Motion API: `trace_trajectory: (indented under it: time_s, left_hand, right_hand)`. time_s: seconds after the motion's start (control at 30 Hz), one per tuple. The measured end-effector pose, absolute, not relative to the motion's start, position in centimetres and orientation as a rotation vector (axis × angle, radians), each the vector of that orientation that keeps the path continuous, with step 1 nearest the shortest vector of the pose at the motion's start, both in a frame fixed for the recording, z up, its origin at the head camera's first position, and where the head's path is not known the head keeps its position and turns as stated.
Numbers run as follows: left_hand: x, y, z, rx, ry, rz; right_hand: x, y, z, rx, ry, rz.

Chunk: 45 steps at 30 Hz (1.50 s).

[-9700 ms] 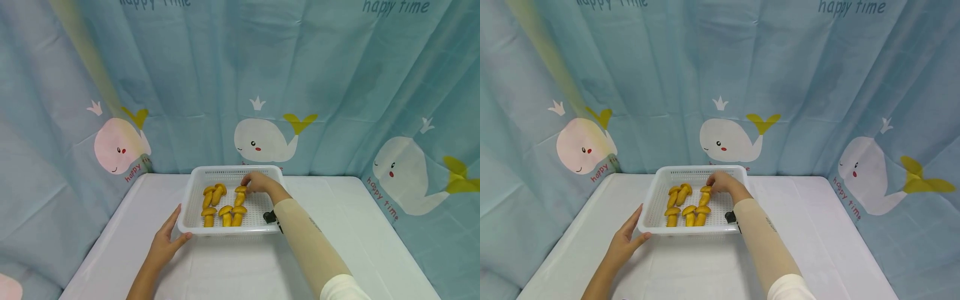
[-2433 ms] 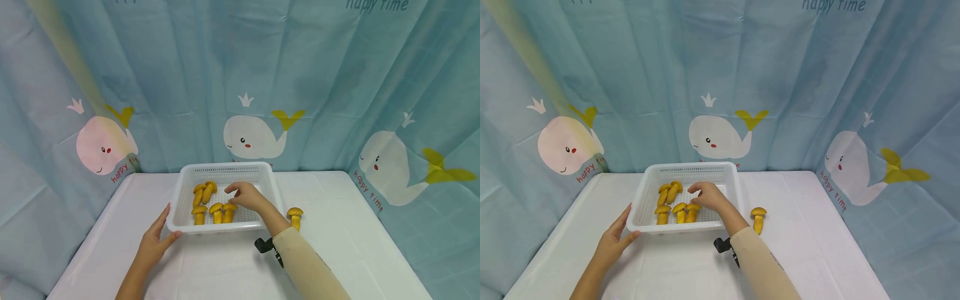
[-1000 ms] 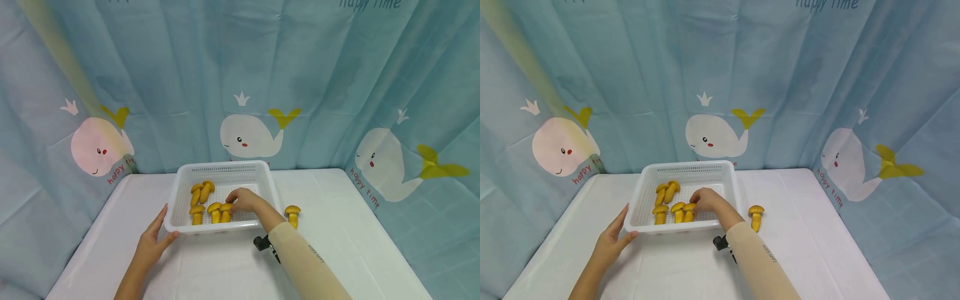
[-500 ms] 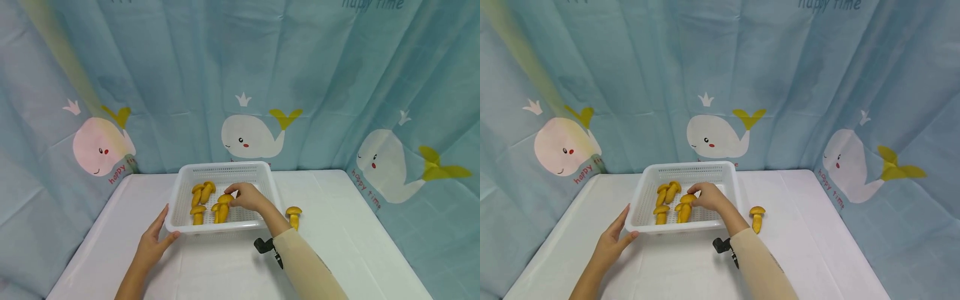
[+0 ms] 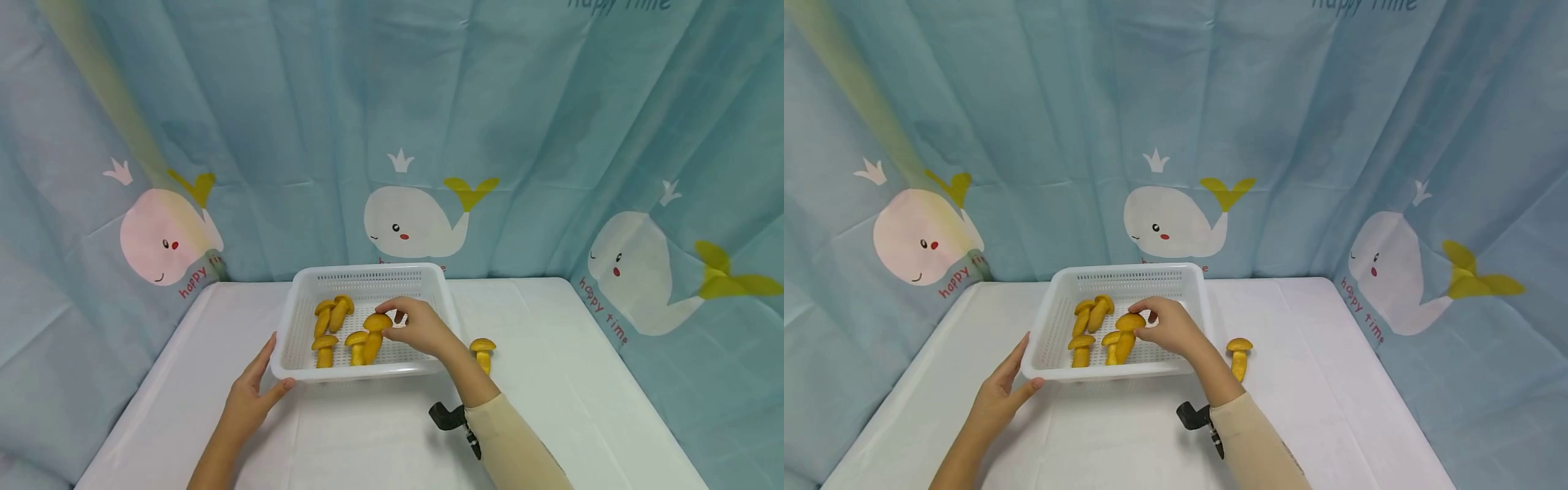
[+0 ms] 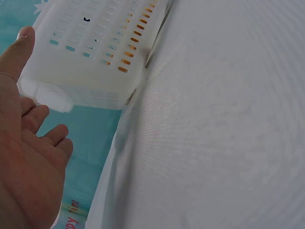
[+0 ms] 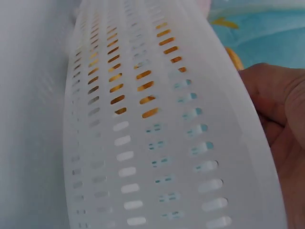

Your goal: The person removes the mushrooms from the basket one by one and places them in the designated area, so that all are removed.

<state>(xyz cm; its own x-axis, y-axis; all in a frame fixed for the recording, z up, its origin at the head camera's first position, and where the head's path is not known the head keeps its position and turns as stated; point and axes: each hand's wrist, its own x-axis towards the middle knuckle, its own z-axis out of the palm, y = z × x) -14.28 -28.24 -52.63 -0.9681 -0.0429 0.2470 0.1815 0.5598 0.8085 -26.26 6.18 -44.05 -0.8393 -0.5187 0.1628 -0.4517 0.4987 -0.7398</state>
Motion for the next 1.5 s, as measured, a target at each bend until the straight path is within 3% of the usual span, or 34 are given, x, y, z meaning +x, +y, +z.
trace_trajectory:
  time_s: [0.77,1.5]
  left_hand:
    - [-14.4,-28.3,-52.4,-0.198,-2.505,-1.38]
    - [-14.0,-27.9,-52.6,-0.104,-2.555,-1.346]
  right_hand:
    - [-24.4,13.7,-42.8,-0.809,2.771,-1.471]
    - [-24.1,20.1,-42.5,-0.689,2.91,-1.52]
